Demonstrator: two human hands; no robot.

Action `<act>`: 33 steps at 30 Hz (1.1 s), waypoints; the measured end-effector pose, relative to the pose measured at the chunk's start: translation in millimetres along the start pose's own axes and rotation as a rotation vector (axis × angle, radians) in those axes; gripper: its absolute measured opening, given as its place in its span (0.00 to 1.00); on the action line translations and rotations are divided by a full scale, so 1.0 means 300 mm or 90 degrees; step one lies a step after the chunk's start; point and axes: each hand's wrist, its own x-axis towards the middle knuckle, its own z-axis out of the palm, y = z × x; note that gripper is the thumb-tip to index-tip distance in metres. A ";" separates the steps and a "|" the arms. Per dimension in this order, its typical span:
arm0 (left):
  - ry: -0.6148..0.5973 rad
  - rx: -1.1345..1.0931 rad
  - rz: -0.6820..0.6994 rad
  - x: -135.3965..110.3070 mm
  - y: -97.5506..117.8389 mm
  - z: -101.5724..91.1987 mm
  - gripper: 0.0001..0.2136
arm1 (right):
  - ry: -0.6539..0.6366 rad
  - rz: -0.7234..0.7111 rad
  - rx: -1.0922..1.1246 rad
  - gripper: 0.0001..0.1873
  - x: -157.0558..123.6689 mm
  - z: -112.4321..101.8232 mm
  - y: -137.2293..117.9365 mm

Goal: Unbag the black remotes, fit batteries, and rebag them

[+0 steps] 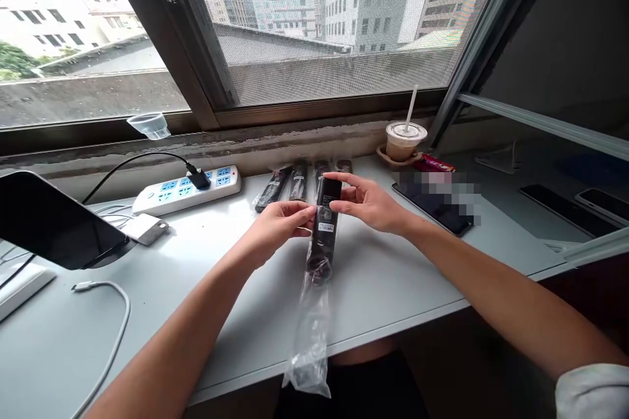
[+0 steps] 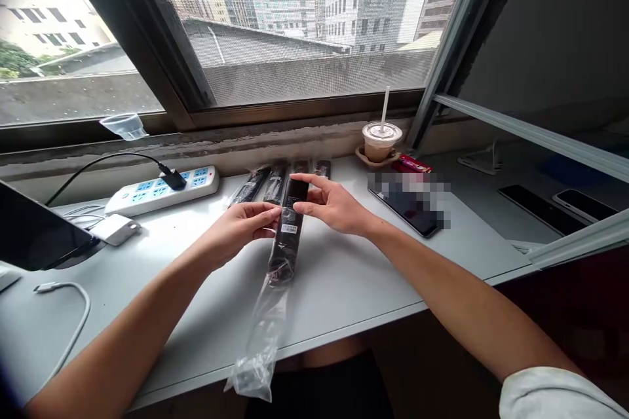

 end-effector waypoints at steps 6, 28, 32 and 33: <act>0.032 -0.030 -0.003 0.001 0.001 -0.007 0.21 | -0.013 0.000 -0.012 0.32 -0.006 0.008 -0.001; 0.127 0.037 0.097 0.018 -0.021 0.033 0.22 | -0.041 0.034 -0.185 0.17 -0.008 -0.014 -0.016; 0.120 0.036 0.098 0.017 -0.031 0.041 0.21 | -0.052 0.011 -0.227 0.16 -0.008 -0.018 0.004; 0.115 0.029 0.095 0.016 -0.032 0.044 0.21 | -0.051 0.011 -0.230 0.16 -0.008 -0.018 0.008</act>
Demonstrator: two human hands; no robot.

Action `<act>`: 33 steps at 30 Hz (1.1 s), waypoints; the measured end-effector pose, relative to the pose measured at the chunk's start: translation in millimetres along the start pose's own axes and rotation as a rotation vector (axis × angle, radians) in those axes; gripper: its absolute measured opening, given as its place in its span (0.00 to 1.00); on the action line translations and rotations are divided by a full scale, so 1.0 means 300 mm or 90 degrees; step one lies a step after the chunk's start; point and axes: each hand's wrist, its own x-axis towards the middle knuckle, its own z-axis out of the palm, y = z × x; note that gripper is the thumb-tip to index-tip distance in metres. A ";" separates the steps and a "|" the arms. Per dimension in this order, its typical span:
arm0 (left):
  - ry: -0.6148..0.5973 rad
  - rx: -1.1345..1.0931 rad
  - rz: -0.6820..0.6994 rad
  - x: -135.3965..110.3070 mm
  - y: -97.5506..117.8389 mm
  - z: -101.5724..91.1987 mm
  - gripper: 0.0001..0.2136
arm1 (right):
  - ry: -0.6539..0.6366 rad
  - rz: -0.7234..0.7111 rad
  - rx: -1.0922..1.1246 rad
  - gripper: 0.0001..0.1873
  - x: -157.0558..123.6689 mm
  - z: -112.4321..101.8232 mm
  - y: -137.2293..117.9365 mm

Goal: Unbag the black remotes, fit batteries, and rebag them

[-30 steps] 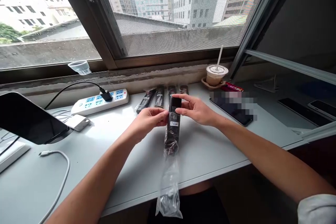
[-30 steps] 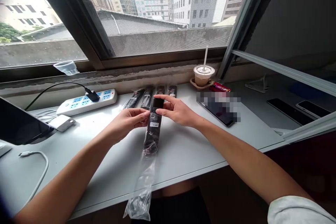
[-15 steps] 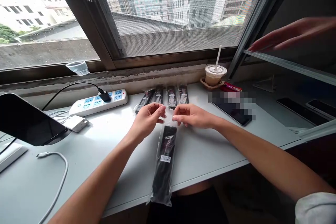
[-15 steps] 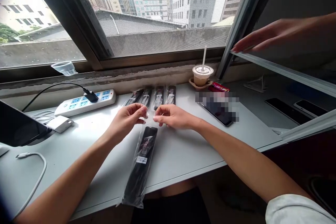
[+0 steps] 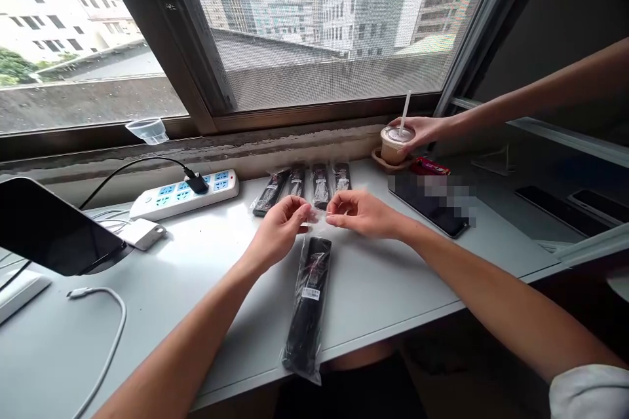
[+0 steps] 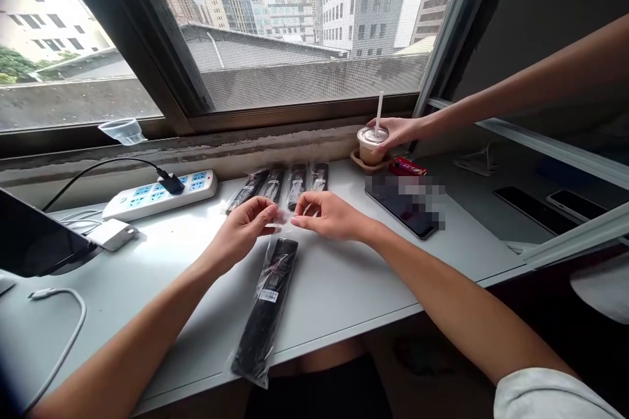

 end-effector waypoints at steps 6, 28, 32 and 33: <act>-0.026 -0.032 -0.006 0.000 -0.007 0.009 0.20 | 0.005 0.002 -0.035 0.15 -0.001 -0.004 -0.004; 0.000 -0.045 0.032 0.001 0.003 -0.013 0.22 | -0.023 0.121 0.083 0.19 0.007 0.006 -0.008; 0.024 -0.054 0.058 -0.001 0.008 -0.007 0.21 | -0.086 0.168 0.139 0.19 0.000 0.014 -0.014; 0.034 -0.060 0.061 -0.001 0.010 -0.005 0.20 | -0.100 0.173 0.148 0.20 -0.002 0.017 -0.016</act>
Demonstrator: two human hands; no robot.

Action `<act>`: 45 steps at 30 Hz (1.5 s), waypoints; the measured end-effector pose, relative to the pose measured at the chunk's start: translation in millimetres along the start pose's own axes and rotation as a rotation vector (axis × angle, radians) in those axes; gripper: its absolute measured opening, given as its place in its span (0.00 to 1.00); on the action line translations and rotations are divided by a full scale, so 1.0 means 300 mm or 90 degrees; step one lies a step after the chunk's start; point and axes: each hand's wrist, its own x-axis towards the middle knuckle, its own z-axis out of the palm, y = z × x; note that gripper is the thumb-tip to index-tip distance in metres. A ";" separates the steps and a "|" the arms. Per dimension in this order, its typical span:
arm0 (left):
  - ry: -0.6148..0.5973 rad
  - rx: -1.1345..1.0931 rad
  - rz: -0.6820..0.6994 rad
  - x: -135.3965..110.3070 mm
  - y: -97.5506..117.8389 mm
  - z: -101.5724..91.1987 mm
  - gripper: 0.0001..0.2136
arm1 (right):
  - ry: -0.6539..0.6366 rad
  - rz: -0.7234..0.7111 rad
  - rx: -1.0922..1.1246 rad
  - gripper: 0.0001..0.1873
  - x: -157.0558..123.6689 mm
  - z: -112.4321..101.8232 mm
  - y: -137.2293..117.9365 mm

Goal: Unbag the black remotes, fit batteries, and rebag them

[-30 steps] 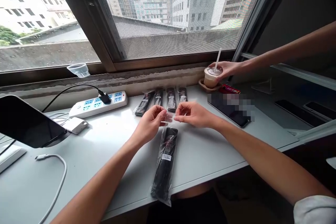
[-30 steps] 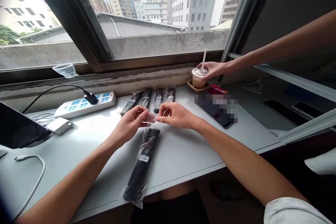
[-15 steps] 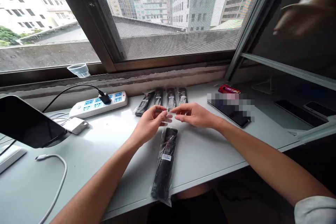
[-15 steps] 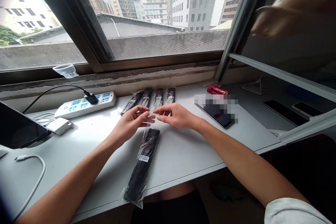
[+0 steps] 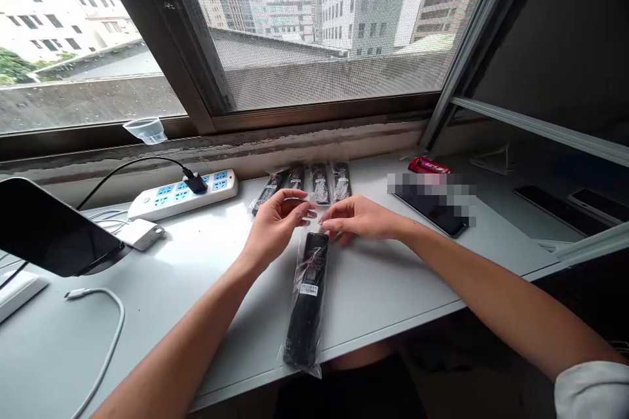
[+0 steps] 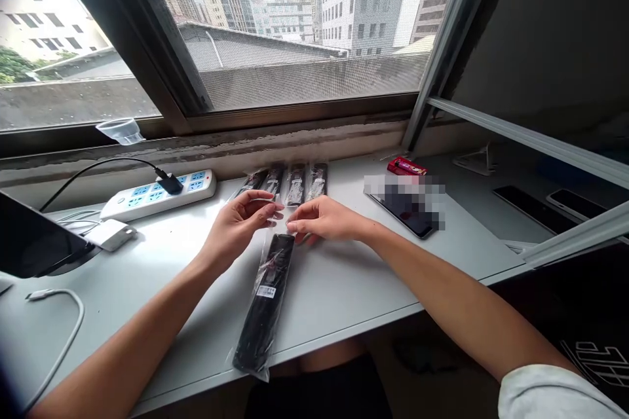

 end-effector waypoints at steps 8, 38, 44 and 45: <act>-0.038 0.015 -0.083 0.009 -0.004 -0.029 0.30 | 0.031 -0.009 0.042 0.20 -0.003 0.005 -0.010; -0.163 0.023 -0.108 -0.006 0.014 -0.035 0.24 | 0.100 -0.047 0.074 0.23 -0.004 0.042 -0.009; -0.165 0.021 -0.080 -0.008 0.011 -0.031 0.25 | 0.125 -0.072 0.123 0.24 0.000 0.071 -0.010; -0.173 0.014 -0.078 -0.009 0.009 -0.030 0.27 | 0.141 -0.078 0.126 0.24 0.000 0.067 -0.013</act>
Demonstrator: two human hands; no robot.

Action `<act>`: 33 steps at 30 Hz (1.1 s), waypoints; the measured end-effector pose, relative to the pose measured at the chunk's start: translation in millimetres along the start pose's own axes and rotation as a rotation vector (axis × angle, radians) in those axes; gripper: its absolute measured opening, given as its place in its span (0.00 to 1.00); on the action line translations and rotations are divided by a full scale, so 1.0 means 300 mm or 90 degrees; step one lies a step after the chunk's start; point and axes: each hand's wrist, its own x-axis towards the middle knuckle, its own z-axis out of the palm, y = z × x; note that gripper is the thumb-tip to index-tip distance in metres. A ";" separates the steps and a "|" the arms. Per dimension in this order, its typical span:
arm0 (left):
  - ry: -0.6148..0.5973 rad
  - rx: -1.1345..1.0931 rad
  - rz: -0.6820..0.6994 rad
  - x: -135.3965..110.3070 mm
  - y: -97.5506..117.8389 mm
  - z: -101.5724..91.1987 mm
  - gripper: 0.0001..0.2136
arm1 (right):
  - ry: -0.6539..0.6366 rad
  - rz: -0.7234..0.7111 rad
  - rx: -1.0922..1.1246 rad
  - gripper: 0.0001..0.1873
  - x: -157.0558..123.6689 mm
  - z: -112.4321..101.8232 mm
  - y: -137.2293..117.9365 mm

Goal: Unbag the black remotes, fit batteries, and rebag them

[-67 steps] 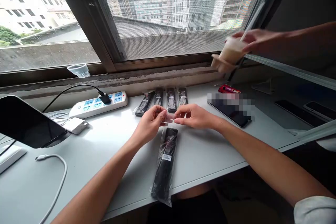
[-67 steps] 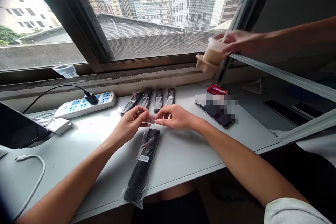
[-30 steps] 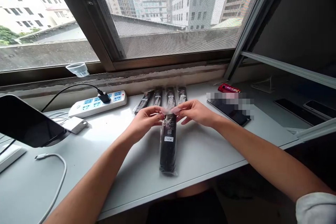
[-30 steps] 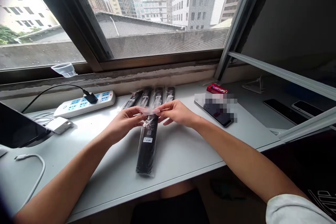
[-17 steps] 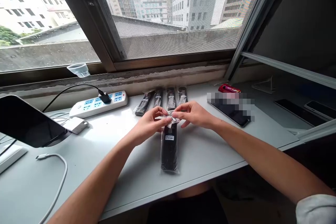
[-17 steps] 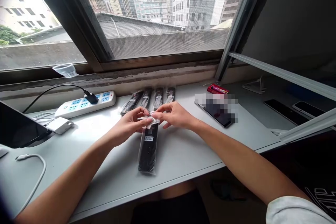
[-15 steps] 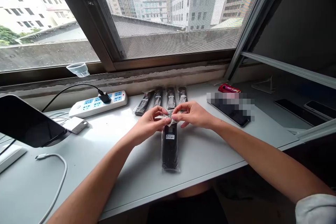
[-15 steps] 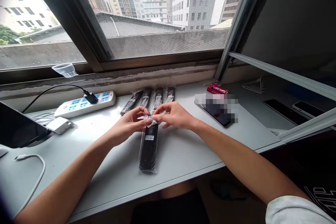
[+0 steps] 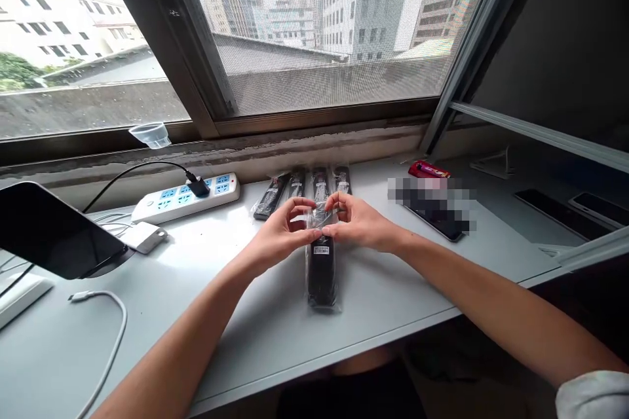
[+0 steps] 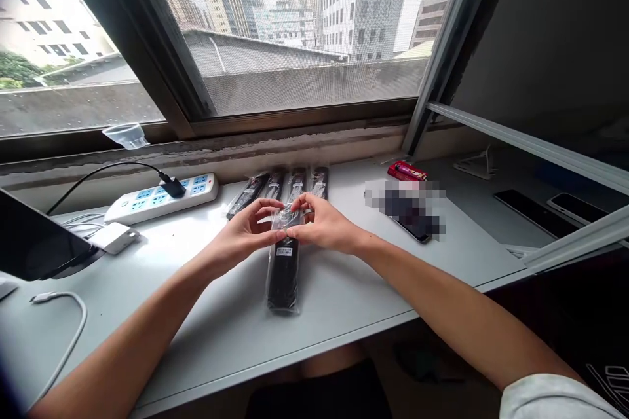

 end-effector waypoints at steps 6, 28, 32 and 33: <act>0.062 0.105 0.005 0.006 -0.018 -0.007 0.26 | 0.224 -0.083 -0.057 0.25 0.077 -0.169 -0.044; 0.112 0.293 0.034 -0.014 0.019 -0.004 0.16 | 0.333 0.074 -0.645 0.14 0.290 -0.283 -0.078; 0.111 0.308 0.057 -0.013 0.011 0.011 0.15 | 0.286 0.127 -0.608 0.24 0.311 -0.193 -0.083; 0.112 0.310 0.059 -0.012 0.012 0.013 0.15 | 0.279 0.140 -0.589 0.26 0.320 -0.182 -0.087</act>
